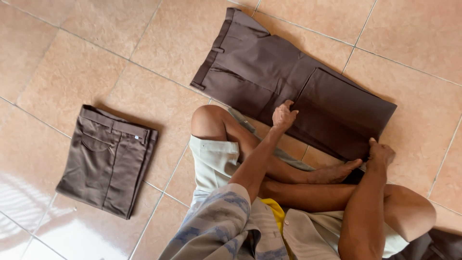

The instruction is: Folding brown pants into neat rectangular shapes while sitting on the floor.

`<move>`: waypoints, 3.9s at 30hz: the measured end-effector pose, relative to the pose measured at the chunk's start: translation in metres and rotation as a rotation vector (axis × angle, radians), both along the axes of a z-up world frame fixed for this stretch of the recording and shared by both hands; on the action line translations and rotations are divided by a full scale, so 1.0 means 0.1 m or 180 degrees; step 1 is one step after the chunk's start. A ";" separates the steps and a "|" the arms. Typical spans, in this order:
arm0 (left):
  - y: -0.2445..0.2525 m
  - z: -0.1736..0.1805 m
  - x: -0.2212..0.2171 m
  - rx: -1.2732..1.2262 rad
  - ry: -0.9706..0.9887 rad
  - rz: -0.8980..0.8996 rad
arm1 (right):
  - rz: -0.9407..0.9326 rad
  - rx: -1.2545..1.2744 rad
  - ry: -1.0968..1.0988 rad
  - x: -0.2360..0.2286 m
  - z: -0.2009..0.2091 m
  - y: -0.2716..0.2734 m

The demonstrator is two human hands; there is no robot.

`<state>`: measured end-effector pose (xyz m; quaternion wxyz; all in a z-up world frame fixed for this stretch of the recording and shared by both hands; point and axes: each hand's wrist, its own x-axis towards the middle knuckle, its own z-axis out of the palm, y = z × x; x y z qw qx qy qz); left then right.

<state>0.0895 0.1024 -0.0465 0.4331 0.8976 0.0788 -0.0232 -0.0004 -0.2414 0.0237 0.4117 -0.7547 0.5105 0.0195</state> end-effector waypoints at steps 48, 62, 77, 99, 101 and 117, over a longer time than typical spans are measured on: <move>1.86 0.58 0.11 -0.0969 -0.0570 0.2911 | -0.0658 -0.1549 -0.0743 0.20 -0.37 -0.34; 2.05 0.99 0.28 -0.3203 -0.0445 0.4186 | 0.3131 -0.2032 -0.0973 0.63 0.12 2.21; -0.11 2.32 0.45 -0.0649 -0.1855 -0.0284 | 0.1198 0.3049 -0.2079 0.55 1.40 0.86; -0.14 0.16 0.34 0.0035 0.0623 0.0018 | 0.0445 -0.0637 0.0291 0.08 -0.16 -0.36; -0.12 0.18 0.36 -0.0010 0.0655 0.0175 | 0.0600 -0.0777 -0.0103 0.14 -0.24 -0.43; -0.18 0.59 -1.03 -0.2566 0.1297 0.2088 | 0.1284 -0.1589 -0.0906 0.57 0.50 0.69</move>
